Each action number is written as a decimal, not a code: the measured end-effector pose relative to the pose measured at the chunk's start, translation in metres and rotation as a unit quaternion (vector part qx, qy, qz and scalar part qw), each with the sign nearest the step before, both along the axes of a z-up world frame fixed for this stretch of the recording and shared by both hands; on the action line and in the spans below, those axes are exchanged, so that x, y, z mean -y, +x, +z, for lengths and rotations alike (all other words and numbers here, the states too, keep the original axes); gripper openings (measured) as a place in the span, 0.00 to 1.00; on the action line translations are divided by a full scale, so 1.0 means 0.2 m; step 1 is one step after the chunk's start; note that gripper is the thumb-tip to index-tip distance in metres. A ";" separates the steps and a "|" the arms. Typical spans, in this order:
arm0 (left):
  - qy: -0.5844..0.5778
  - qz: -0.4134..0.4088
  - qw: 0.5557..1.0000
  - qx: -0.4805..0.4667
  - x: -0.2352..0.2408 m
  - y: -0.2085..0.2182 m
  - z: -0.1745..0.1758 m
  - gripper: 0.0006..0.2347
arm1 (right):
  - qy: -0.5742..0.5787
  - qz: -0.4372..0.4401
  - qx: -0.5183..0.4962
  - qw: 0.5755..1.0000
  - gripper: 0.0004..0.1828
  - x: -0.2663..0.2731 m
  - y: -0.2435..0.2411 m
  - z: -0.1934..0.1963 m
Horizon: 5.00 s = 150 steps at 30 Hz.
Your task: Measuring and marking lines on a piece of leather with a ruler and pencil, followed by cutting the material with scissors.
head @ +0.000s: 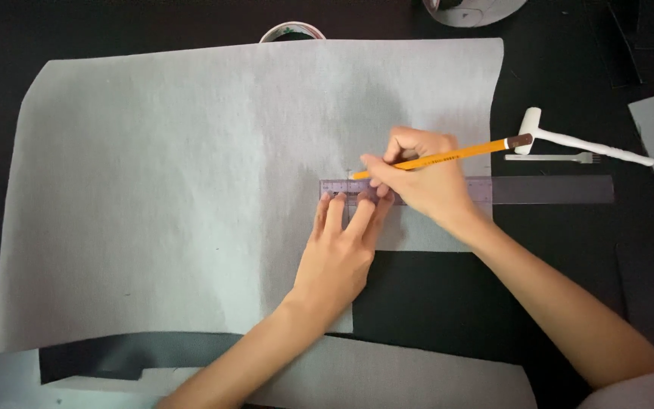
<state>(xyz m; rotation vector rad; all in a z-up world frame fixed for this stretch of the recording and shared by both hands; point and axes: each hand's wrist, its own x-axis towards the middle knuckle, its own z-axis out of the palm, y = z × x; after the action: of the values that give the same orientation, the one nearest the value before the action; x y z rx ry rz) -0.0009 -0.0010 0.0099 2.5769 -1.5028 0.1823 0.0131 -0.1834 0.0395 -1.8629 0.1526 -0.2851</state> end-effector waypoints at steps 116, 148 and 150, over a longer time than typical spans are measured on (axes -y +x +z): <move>-0.208 -0.044 0.977 -0.028 -0.56 -0.48 0.25 0.15 | -0.394 0.059 -0.181 0.899 0.19 0.37 -1.12 0.15; -0.136 -0.027 0.989 0.050 -0.76 -0.46 0.27 0.21 | -0.010 -0.158 0.005 0.987 0.15 1.32 -1.27 0.13; -0.043 -0.025 0.999 -0.016 -0.80 -0.46 0.26 0.25 | -0.284 -0.140 0.075 0.946 0.16 1.90 -1.42 -0.21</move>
<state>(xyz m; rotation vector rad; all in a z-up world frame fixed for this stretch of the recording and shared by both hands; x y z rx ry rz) -0.0923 0.1597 0.0616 2.4620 -1.5115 0.1931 -0.2711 -0.5632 -0.0018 -2.3807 0.2495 -0.7279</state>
